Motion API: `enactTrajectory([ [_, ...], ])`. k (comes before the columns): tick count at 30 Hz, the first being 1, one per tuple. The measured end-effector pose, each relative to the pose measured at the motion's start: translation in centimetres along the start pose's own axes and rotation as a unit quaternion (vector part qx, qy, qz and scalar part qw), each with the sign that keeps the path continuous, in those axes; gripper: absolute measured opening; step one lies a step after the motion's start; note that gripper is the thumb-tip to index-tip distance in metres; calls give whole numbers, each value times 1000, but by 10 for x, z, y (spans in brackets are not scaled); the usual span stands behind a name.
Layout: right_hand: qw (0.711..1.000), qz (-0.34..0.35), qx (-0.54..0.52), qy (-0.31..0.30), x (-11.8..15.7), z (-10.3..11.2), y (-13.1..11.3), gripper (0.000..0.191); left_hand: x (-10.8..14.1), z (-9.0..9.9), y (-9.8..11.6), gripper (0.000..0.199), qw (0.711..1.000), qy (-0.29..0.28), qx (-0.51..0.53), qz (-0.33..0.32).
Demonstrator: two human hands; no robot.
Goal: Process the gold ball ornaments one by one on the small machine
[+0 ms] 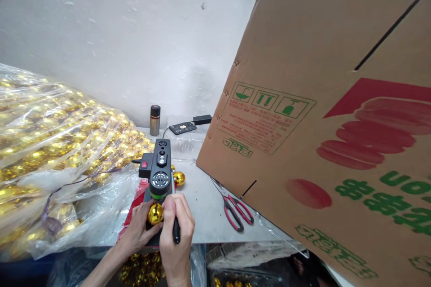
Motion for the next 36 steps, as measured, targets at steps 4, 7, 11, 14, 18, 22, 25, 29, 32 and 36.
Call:
enactTrajectory([
  [4, 1000, 17, 6, 0, 7, 1, 5, 31, -2, -2, 0, 51, 1000, -1, -14, -20],
  [7, 999, 29, 17, 4, 13, 2, 10, 30, -3, -3, 2, 52, 999, 5, -21, -31],
  [11, 999, 41, 27, 11, 25, 5, 21, 30, -2, -3, 4, 50, 999, 9, -31, -24],
  [14, 998, 53, 30, 11, 34, 7, 34, 32, -2, -2, 6, 49, 999, 5, -31, -22],
  [18, 996, 84, 20, 22, 40, 7, 48, 39, -1, -1, 6, 48, 999, -1, -24, -21],
  [22, 994, 96, 14, 50, 41, 3, 51, 42, 0, -3, 7, 50, 999, 4, -27, -18],
  [25, 993, 97, 11, 62, 40, 0, 51, 43, 1, -4, 9, 49, 999, 12, -33, -14],
  [29, 993, 97, 6, 69, 42, 0, 54, 44, 1, -3, 11, 48, 999, 17, -29, -10],
  [32, 993, 95, 5, 74, 44, 1, 57, 43, 0, -1, 12, 49, 1000, 9, -16, -7],
  [36, 993, 89, 1, 72, 46, 2, 59, 41, -1, 1, 13, 46, 1000, 5, -3, 0],
])
Point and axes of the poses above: each hand's wrist, its own x-axis away from the middle knuckle, its own z-axis out of the back of the hand, y = z × x, the point moved 1 cm from there along -x, towards the middle knuckle, and after that the axes turned 15 degrees about -x, right-handed, at the moved point
